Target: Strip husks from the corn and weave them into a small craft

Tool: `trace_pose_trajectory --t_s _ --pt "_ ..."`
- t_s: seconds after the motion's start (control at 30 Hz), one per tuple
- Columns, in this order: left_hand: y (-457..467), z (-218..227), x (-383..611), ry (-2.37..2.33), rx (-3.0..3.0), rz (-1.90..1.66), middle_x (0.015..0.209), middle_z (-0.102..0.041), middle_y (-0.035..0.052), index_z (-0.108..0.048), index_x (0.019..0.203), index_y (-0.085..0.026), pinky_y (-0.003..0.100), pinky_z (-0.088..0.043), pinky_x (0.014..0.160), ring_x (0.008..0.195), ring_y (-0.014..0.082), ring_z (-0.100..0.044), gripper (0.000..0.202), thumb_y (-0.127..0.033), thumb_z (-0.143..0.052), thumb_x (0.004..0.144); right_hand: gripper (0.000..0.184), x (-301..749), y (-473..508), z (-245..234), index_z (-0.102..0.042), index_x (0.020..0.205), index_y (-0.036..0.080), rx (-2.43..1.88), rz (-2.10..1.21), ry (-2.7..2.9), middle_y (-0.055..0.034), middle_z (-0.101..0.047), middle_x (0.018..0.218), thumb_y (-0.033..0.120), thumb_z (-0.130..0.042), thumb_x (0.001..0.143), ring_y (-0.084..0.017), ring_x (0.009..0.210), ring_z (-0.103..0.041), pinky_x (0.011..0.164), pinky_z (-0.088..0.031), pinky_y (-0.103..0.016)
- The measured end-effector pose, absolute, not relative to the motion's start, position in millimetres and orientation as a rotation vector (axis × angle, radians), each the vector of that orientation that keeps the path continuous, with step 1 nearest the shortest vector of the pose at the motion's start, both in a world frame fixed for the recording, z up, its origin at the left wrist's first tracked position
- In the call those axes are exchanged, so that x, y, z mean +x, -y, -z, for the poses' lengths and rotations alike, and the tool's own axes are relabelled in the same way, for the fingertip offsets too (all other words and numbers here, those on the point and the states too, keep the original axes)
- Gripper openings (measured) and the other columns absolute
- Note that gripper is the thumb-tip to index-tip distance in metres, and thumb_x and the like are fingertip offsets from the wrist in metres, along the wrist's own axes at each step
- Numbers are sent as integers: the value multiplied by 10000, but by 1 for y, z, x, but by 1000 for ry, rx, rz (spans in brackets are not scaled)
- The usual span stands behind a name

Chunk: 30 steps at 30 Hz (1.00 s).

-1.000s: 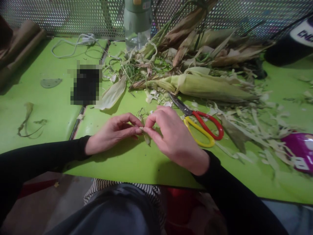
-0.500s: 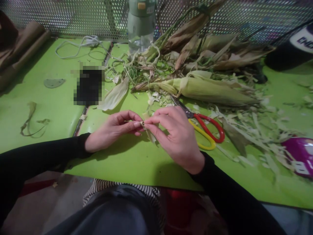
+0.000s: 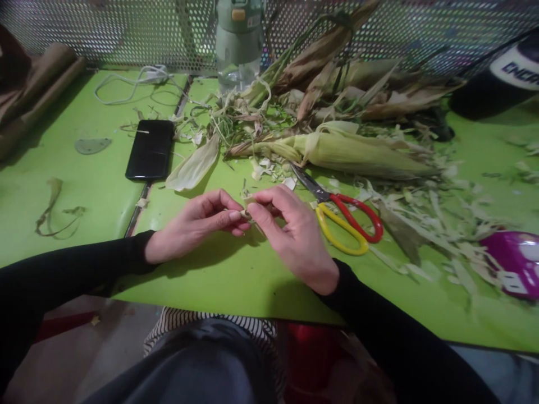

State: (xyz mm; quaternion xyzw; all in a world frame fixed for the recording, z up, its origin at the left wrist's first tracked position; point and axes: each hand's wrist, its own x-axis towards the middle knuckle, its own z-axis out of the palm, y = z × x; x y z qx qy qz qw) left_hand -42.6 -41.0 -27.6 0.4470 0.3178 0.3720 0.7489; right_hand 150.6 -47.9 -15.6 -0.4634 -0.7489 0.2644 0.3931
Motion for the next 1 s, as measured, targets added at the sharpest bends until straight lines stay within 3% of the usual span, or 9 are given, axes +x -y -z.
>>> trace_pose_trajectory --t_s 0.1,0.23,0.4,0.57,0.8,1.0 --pt "42 29 -42 -696 999 -763 844 -672 19 -555 886 -125 254 -554 781 801 99 -668 240 -301 -719 883 148 148 51 20 -582 879 237 -1209 -817 1770 28 -527 723 358 -577 966 -106 565 -487 474 -404 -240" --pt "44 30 -41 -702 1010 -691 805 -677 19 -526 887 -136 262 -543 762 753 97 -668 199 -270 -670 917 189 148 53 22 -546 851 242 -1220 -812 1712 52 -430 649 371 -544 989 -91 508 -383 459 -346 -237" --pt "49 29 -41 -740 1041 -639 801 -681 24 -508 877 -154 265 -517 758 760 108 -655 183 -260 -653 912 191 146 55 21 -562 856 248 -1270 -627 1818 47 -473 633 379 -540 993 -101 510 -413 484 -377 -250" --pt "50 26 -44 -816 1173 -623 778 -652 5 -525 875 -156 247 -485 714 715 98 -597 163 -277 -628 911 208 145 56 18 -577 871 265 -1205 -676 2001 27 -582 667 412 -507 1000 -129 547 -528 532 -449 -268" --pt "46 22 -48 -676 1124 -588 705 -651 -2 -474 856 -177 232 -525 689 660 89 -640 184 -293 -582 949 292 149 56 16 -605 971 233 -1271 -972 1843 73 -436 536 486 -465 1014 -104 447 -448 425 -343 -232" --pt "45 19 -47 -780 1072 -547 563 -554 -67 -490 835 -186 173 -476 559 495 52 -535 85 -211 -533 905 293 151 55 20 -636 1034 238 -1289 -974 1808 72 -436 552 489 -489 1008 -96 460 -418 432 -328 -230"
